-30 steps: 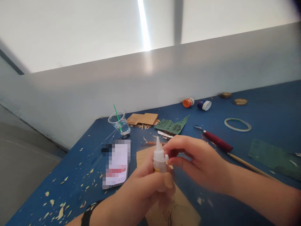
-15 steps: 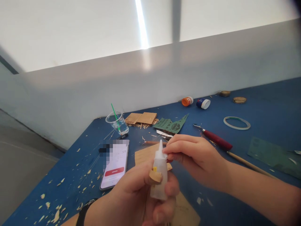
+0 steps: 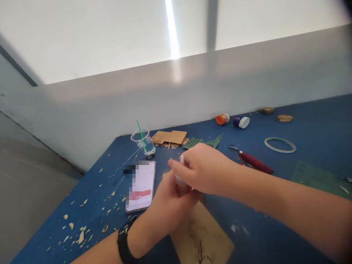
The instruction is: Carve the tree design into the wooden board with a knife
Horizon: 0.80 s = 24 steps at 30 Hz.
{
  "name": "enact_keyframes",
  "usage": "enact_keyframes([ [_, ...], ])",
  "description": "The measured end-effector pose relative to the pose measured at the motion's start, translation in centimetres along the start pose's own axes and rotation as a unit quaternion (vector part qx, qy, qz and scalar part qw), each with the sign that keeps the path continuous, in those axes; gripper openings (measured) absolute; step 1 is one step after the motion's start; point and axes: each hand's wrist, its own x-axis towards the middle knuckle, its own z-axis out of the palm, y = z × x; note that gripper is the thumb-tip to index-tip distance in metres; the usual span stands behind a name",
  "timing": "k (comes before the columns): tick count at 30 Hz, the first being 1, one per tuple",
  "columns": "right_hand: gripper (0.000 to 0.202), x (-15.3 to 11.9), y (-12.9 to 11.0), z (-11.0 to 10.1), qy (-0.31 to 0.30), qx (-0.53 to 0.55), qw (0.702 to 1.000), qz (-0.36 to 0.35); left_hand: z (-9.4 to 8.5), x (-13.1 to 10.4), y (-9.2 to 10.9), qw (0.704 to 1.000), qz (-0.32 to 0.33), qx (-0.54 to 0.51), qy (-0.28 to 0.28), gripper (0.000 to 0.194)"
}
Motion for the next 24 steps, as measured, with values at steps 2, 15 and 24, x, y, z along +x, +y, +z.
enact_keyframes([
  [2, 0.057, 0.8, -1.1, -0.2, -0.013, -0.021, 0.999, -0.020, -0.1, 0.1, -0.2, 0.999, 0.007, -0.001, 0.045, 0.014],
  [15, 0.055, 1.9, -0.7, -0.2, 0.008, -0.038, 0.995, -0.094, -1.5, 0.9, 0.2, 0.988, 0.082, 0.081, 0.100, 0.011],
  [24, 0.060, 1.6, -1.0, 0.9, 0.013, -0.053, 0.989, -0.134, -2.4, -0.2, -1.9, 0.984, 0.069, 0.110, 0.121, 0.025],
])
